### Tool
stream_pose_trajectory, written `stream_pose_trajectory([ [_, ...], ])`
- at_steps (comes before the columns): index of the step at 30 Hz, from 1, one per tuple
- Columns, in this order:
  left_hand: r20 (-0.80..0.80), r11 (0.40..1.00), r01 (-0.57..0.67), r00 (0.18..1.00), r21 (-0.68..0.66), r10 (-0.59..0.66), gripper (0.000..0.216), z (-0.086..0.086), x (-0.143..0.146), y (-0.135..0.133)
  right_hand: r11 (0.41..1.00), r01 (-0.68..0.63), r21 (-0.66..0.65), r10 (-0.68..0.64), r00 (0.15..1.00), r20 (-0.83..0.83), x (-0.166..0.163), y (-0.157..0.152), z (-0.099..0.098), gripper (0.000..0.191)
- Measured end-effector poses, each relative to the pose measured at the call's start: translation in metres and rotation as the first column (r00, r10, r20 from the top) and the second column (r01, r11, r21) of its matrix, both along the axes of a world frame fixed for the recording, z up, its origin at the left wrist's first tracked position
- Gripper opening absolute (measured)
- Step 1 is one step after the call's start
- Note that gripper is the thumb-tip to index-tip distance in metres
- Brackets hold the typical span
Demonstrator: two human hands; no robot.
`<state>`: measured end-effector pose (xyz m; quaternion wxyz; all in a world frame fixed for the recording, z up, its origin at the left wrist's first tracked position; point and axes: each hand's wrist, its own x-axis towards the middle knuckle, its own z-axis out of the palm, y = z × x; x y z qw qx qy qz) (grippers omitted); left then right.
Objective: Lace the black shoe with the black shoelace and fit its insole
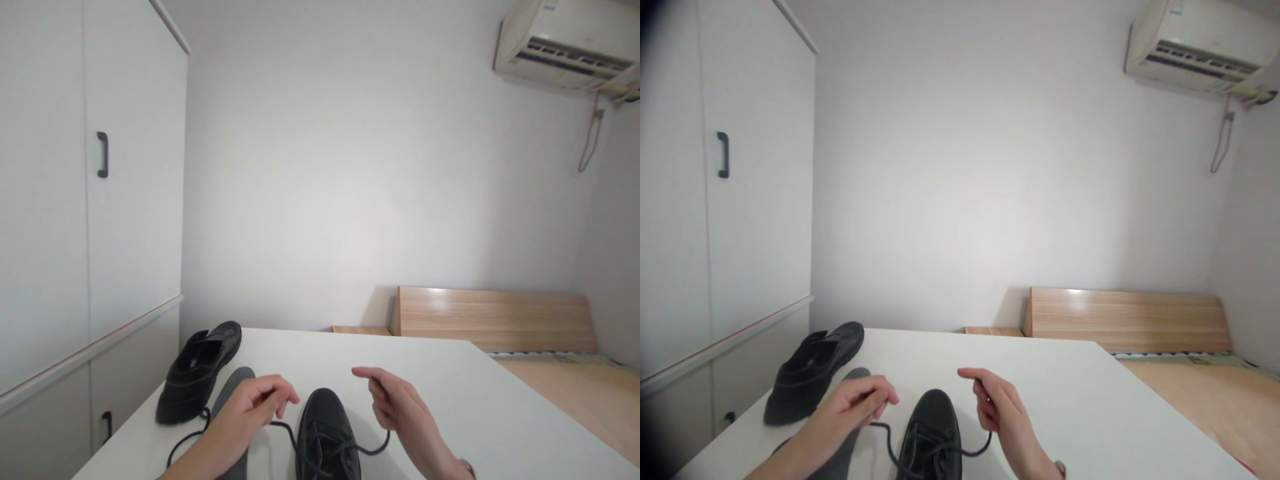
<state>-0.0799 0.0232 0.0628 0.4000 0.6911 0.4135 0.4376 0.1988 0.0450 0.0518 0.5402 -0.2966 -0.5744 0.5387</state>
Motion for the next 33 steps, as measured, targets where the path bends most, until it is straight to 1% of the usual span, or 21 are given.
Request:
stream_pose_trajectory([
  [2, -0.069, 0.996, 0.094, 0.993, -0.009, -0.094, 0.032, -0.003, 0.001, -0.01, 0.991, -0.136, -0.013, 0.136, 0.99, 0.03, -0.001, -0.007, -0.013, 0.05],
  [4, -0.067, 0.986, 0.158, 0.985, -0.052, -0.162, 0.025, -0.003, 0.003, -0.018, 0.974, -0.224, -0.032, 0.226, 0.966, 0.126, -0.002, -0.014, -0.022, 0.047],
  [6, -0.03, 0.974, 0.191, 0.98, -0.125, -0.196, 0.017, -0.001, 0.004, -0.025, 0.959, -0.279, -0.056, 0.285, 0.938, 0.197, -0.003, -0.02, -0.023, 0.044],
  [7, -0.036, 0.967, 0.195, 0.978, -0.165, -0.204, 0.013, 0.001, 0.004, -0.027, 0.954, -0.292, -0.071, 0.3, 0.929, 0.216, -0.003, -0.023, -0.02, 0.044],
  [9, -0.115, 0.96, 0.174, 0.973, -0.219, -0.202, 0.006, 0.005, 0.005, -0.029, 0.952, -0.288, -0.101, 0.304, 0.92, 0.248, -0.003, -0.027, -0.013, 0.044],
  [11, -0.228, 0.972, 0.13, 0.958, -0.195, -0.174, 0.007, 0.008, 0.005, -0.028, 0.967, -0.229, -0.109, 0.253, 0.908, 0.333, -0.001, -0.029, -0.005, 0.044],
  [12, -0.28, 0.983, 0.106, 0.949, -0.15, -0.145, 0.009, 0.008, 0.005, -0.027, 0.979, -0.189, -0.074, 0.203, 0.894, 0.4, 0.0, -0.03, -0.002, 0.042],
  [14, -0.359, 0.998, 0.068, 0.931, -0.015, -0.069, 0.014, 0.007, 0.005, -0.023, 0.987, -0.138, 0.076, 0.077, 0.842, 0.533, 0.002, -0.032, 0.002, 0.035],
  [15, -0.391, 0.997, 0.055, 0.92, 0.051, -0.03, 0.016, 0.005, 0.005, -0.02, 0.977, -0.14, 0.161, 0.021, 0.813, 0.582, 0.003, -0.032, 0.003, 0.03],
  [17, -0.439, 0.989, 0.031, 0.898, 0.148, 0.037, 0.019, -0.001, 0.004, -0.015, 0.945, -0.161, 0.286, -0.055, 0.781, 0.622, 0.003, -0.032, 0.003, 0.026],
  [18, -0.45, 0.984, 0.017, 0.89, 0.178, 0.066, 0.019, -0.004, 0.003, -0.013, 0.936, -0.16, 0.313, -0.075, 0.779, 0.622, 0.002, -0.031, 0.002, 0.025],
  [20, -0.457, 0.975, -0.018, 0.881, 0.219, 0.119, 0.02, -0.01, 0.001, -0.009, 0.938, -0.1, 0.332, -0.128, 0.79, 0.599, 0.002, -0.029, -0.001, 0.025],
  [22, -0.452, 0.964, -0.053, 0.876, 0.261, 0.171, 0.021, -0.016, -0.002, -0.007, 0.939, 0.0, 0.344, -0.205, 0.802, 0.561, 0.003, -0.026, -0.005, 0.026],
  [25, -0.467, 0.951, -0.076, 0.857, 0.3, 0.216, 0.021, -0.023, -0.004, -0.004, 0.93, 0.106, 0.352, -0.282, 0.821, 0.497, 0.006, -0.022, -0.009, 0.027],
  [27, -0.496, 0.95, -0.069, 0.84, 0.305, 0.22, 0.021, -0.025, -0.004, -0.004, 0.931, 0.132, 0.34, -0.294, 0.823, 0.486, 0.007, -0.021, -0.011, 0.028],
  [30, -0.54, 0.957, -0.058, 0.815, 0.284, 0.21, 0.022, -0.026, -0.002, -0.004, 0.937, 0.123, 0.327, -0.285, 0.81, 0.512, 0.005, -0.022, -0.01, 0.028],
  [33, -0.536, 0.965, -0.052, 0.823, 0.259, 0.188, 0.024, -0.024, 0.001, -0.005, 0.93, 0.106, 0.351, -0.29, 0.798, 0.528, 0.002, -0.023, -0.008, 0.026],
])
